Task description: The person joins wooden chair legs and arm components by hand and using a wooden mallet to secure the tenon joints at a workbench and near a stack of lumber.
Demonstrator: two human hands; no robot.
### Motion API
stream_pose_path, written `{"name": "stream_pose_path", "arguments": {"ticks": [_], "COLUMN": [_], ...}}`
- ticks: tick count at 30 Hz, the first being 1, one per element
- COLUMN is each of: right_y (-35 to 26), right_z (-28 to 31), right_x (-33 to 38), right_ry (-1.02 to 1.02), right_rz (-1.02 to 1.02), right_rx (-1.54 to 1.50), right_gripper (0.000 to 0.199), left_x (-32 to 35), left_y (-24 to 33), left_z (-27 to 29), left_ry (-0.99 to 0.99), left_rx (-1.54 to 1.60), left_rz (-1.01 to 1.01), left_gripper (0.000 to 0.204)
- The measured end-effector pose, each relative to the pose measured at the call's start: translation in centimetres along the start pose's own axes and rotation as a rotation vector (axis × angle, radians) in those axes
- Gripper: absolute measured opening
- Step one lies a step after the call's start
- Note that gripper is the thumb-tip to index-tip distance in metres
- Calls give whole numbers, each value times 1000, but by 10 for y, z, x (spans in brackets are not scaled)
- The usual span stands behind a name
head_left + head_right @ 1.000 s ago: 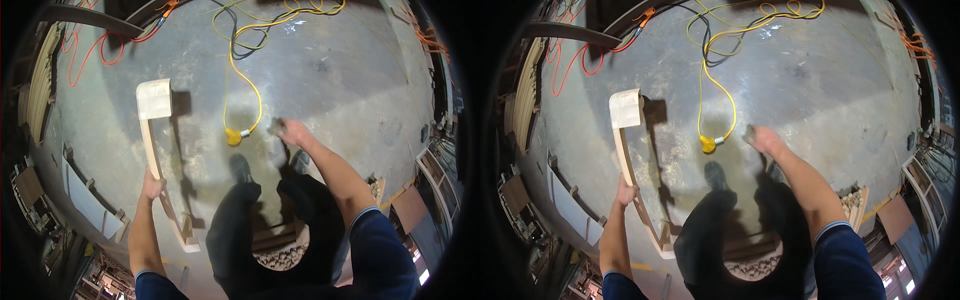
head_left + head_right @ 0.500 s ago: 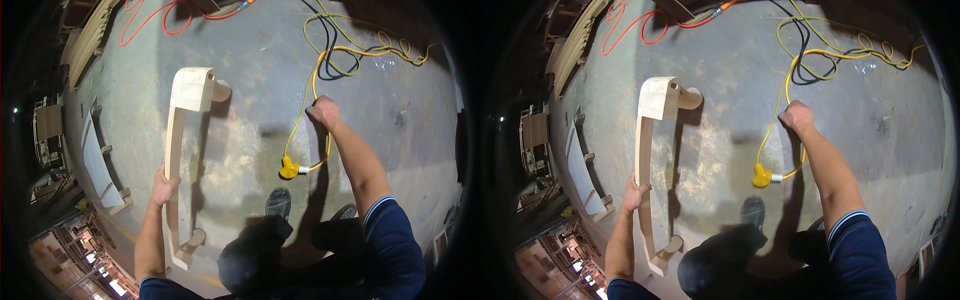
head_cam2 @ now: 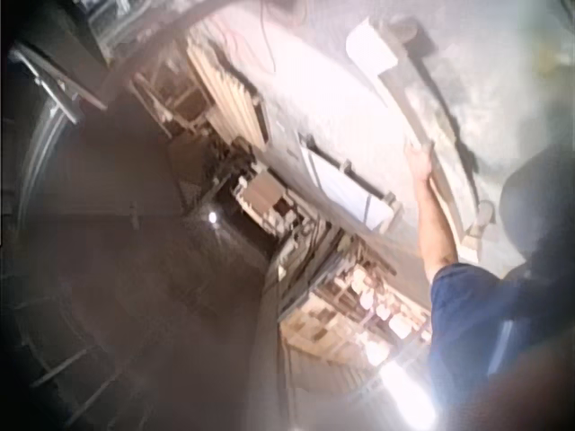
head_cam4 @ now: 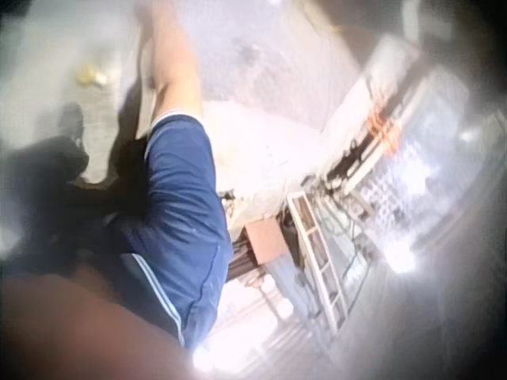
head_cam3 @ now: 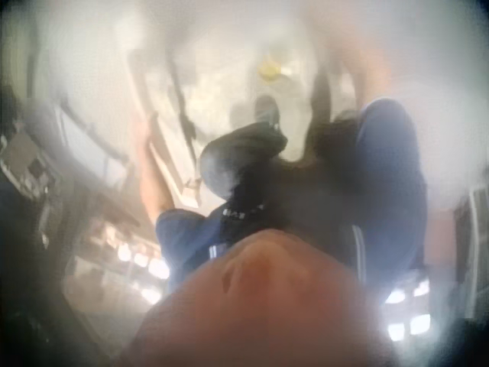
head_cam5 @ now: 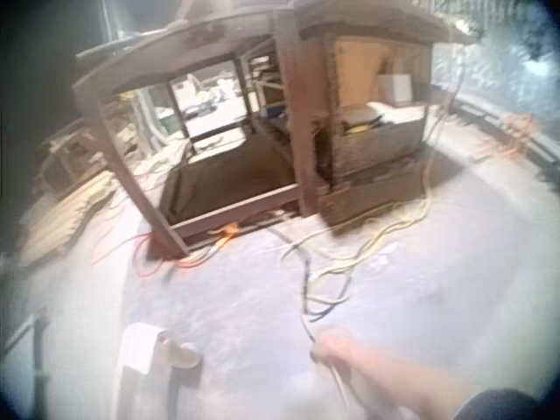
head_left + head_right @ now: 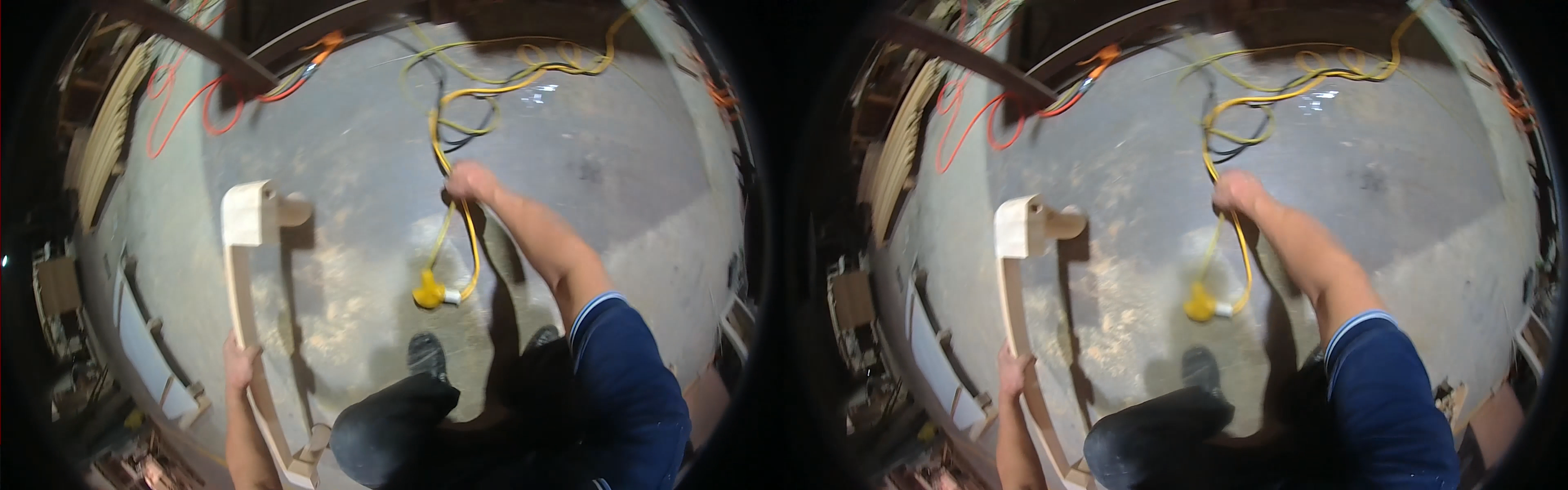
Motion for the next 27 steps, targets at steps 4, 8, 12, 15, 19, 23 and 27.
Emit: {"name": "stream_pose_path", "arguments": {"ticks": [4, 8, 12, 15, 19, 23, 27], "right_y": [57, 136, 193, 365, 436, 436, 445], "right_z": [294, 473, 426, 257, 33, -80, -98], "right_x": [50, 217, 378, 509, 760, 888, 950], "right_ry": [863, 1383, 1164, 890, 600, 675, 971], "right_rz": [60, 183, 89, -352, -936, -1218, -1303], "right_rx": [54, -73, 40, 134, 3, -222, -230], "right_gripper": [24, 53, 49, 46, 73, 73, 68], "left_x": [-9, -23, -7, -30, -21, 28, 58], "left_y": [-26, -41, -65, -58, -10, 148, 248], "left_z": [-8, -12, 9, -4, -4, -64, -108], "left_ry": [-57, 118, -53, -204, 147, 291, 355], "left_rx": [-38, 194, -526, -855, -803, -758, -705], "left_rz": [51, 43, -210, -419, -663, -711, -810], "left_gripper": [36, 41, 31, 33, 36, 37, 38]}}
Point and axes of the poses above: each hand's wrist, its own x-axis away from the middle knuckle, its own z-axis out of the back of the hand, y = z × x, the point moved 10 cm from there along -x, towards the middle knuckle, and after that the axes turned 14 degrees about -x, right-handed, at the moved point
